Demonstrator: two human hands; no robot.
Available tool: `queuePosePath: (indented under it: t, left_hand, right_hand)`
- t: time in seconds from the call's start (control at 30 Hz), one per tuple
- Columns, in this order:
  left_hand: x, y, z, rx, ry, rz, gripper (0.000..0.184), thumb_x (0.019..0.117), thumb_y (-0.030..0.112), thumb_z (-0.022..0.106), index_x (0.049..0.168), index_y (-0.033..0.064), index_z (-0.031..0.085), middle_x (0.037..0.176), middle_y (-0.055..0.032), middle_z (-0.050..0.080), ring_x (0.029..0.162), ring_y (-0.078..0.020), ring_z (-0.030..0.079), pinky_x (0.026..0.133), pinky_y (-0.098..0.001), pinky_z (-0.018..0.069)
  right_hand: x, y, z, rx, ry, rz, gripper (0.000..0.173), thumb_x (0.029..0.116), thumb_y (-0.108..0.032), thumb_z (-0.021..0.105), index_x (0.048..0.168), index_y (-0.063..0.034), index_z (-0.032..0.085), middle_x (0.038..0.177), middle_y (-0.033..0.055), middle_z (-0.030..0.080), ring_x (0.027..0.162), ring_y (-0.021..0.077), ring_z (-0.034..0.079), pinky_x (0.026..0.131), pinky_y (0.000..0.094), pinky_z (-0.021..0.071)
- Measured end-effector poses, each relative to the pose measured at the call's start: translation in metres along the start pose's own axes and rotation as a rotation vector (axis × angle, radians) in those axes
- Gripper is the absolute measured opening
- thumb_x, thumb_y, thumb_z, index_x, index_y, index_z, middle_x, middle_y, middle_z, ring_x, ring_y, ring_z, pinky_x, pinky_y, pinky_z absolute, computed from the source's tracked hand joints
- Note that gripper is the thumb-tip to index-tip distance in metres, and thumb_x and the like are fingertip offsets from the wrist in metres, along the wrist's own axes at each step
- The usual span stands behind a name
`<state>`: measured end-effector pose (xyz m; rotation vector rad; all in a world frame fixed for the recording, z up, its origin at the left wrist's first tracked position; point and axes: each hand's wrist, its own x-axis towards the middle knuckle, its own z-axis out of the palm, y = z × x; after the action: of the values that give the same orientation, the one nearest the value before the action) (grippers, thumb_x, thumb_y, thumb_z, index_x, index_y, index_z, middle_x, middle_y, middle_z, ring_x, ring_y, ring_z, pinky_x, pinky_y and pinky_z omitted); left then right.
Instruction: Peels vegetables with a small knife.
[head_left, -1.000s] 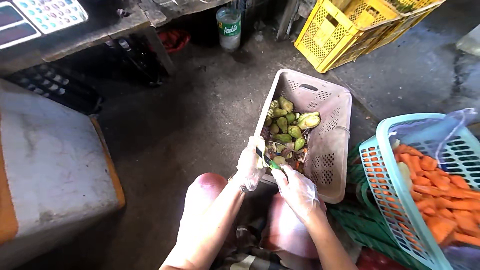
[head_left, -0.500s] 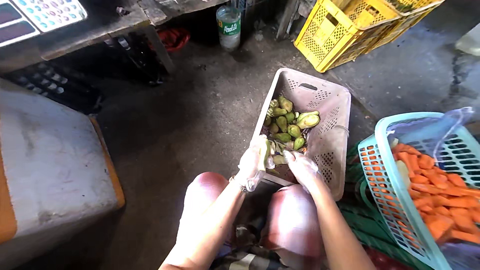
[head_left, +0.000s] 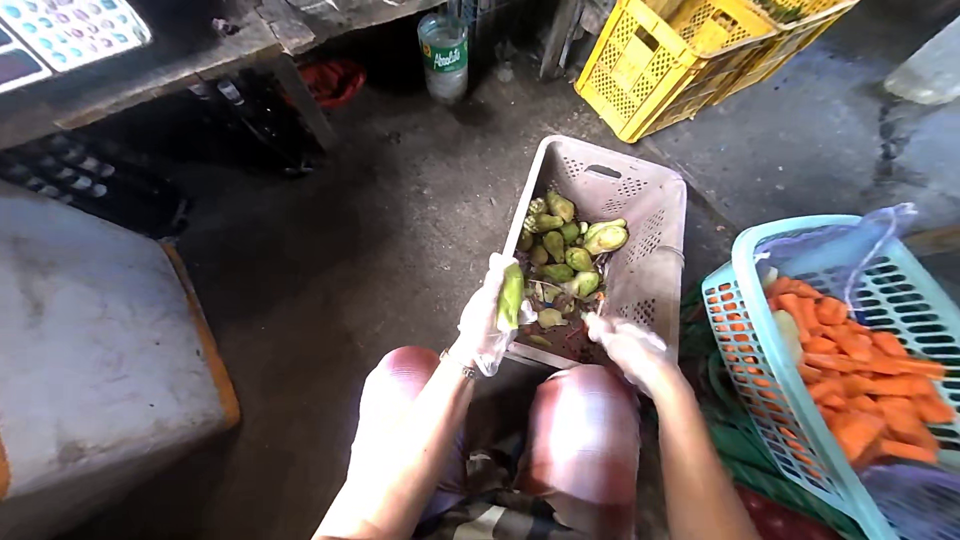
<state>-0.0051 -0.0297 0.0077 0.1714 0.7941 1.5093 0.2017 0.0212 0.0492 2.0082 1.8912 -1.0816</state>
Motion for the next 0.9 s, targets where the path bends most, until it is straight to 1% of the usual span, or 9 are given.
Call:
queuePosePath:
  t: [0.03, 0.07, 0.23, 0.33, 0.43, 0.5, 0.6, 0.77, 0.9]
  left_hand:
    - [0.002, -0.001, -0.001, -0.015, 0.003, 0.030, 0.046, 0.1124, 0.037, 0.024, 0.105, 0.0072, 0.058, 0.069, -0.0030, 0.060, 0.056, -0.0096, 0.061, 0.053, -0.0223, 0.0552]
    - [0.005, -0.001, -0.001, -0.035, 0.009, 0.052, 0.047, 0.1124, 0.039, 0.021, 0.107, 0.0087, 0.057, 0.068, -0.0020, 0.059, 0.054, -0.0094, 0.060, 0.052, -0.0222, 0.0541]
    - [0.014, -0.003, -0.009, -0.105, 0.122, 0.027, 0.054, 0.1101, 0.049, 0.022, 0.106, 0.0113, 0.061, 0.061, -0.0003, 0.055, 0.047, -0.0087, 0.054, 0.044, -0.0219, 0.0479]
    - [0.010, -0.001, -0.003, -0.137, 0.221, 0.016, 0.050, 0.1105, 0.047, 0.024, 0.107, 0.0110, 0.059, 0.060, 0.0000, 0.051, 0.045, -0.0089, 0.049, 0.042, -0.0219, 0.0448]
    - [0.008, 0.000, -0.004, -0.133, 0.214, 0.000, 0.049, 0.1111, 0.044, 0.024, 0.105, 0.0095, 0.057, 0.059, -0.0007, 0.051, 0.044, -0.0098, 0.050, 0.042, -0.0223, 0.0461]
    - [0.009, 0.001, -0.002, -0.112, 0.227, 0.002, 0.048, 0.1112, 0.043, 0.026, 0.090, 0.0108, 0.055, 0.057, -0.0004, 0.050, 0.043, -0.0095, 0.049, 0.042, -0.0222, 0.0443]
    - [0.009, -0.002, -0.002, -0.097, 0.181, 0.027, 0.051, 0.1117, 0.042, 0.024, 0.083, 0.0119, 0.053, 0.056, 0.0000, 0.050, 0.045, -0.0086, 0.050, 0.045, -0.0217, 0.0455]
    - [0.011, -0.004, -0.007, -0.042, 0.163, 0.138, 0.049, 0.1122, 0.037, 0.024, 0.083, 0.0129, 0.055, 0.058, 0.0010, 0.052, 0.049, -0.0075, 0.053, 0.048, -0.0215, 0.0474]
    - [0.009, -0.001, 0.004, 0.092, 0.344, 0.053, 0.045, 0.1115, 0.038, 0.032, 0.088, 0.0100, 0.058, 0.063, -0.0011, 0.053, 0.050, -0.0092, 0.053, 0.047, -0.0234, 0.0471]
  right_hand:
    - [0.001, -0.004, 0.000, -0.085, -0.044, 0.024, 0.057, 0.1102, -0.049, 0.035, 0.137, -0.0063, 0.061, 0.132, 0.0193, 0.065, 0.125, 0.0328, 0.061, 0.107, 0.0567, 0.0436]
    - [-0.003, -0.008, 0.001, -0.077, -0.017, 0.001, 0.058, 0.1105, -0.049, 0.034, 0.138, -0.0066, 0.061, 0.135, 0.0202, 0.063, 0.130, 0.0351, 0.057, 0.109, 0.0589, 0.0398]
    - [-0.050, -0.031, 0.037, 0.068, 0.193, -0.395, 0.045, 0.1074, -0.037, 0.045, 0.126, -0.0030, 0.068, 0.110, 0.0210, 0.073, 0.104, 0.0376, 0.071, 0.089, 0.0604, 0.0530]
    - [-0.066, -0.040, 0.059, 0.004, 0.248, -0.480, 0.042, 0.1034, -0.038, 0.051, 0.122, -0.0070, 0.072, 0.099, 0.0179, 0.075, 0.092, 0.0367, 0.074, 0.077, 0.0584, 0.0563]
    - [-0.066, -0.046, 0.059, -0.058, 0.147, -0.410, 0.043, 0.1058, -0.040, 0.049, 0.128, -0.0082, 0.068, 0.107, 0.0182, 0.074, 0.100, 0.0366, 0.072, 0.084, 0.0575, 0.0550]
    - [-0.062, -0.049, 0.057, -0.083, 0.130, -0.384, 0.044, 0.1063, -0.040, 0.048, 0.130, -0.0086, 0.067, 0.109, 0.0188, 0.074, 0.103, 0.0372, 0.072, 0.086, 0.0578, 0.0545]
    - [-0.060, -0.055, 0.053, -0.125, 0.111, -0.335, 0.044, 0.1070, -0.041, 0.047, 0.133, -0.0109, 0.066, 0.113, 0.0188, 0.073, 0.106, 0.0380, 0.071, 0.088, 0.0588, 0.0533]
    - [-0.049, -0.066, 0.045, -0.184, 0.020, -0.288, 0.046, 0.1081, -0.044, 0.044, 0.138, -0.0149, 0.063, 0.121, 0.0160, 0.071, 0.114, 0.0354, 0.068, 0.093, 0.0587, 0.0513]
    - [-0.036, -0.071, 0.039, -0.184, 0.034, -0.265, 0.049, 0.1088, -0.045, 0.042, 0.139, -0.0124, 0.062, 0.125, 0.0185, 0.070, 0.117, 0.0368, 0.066, 0.097, 0.0591, 0.0496]
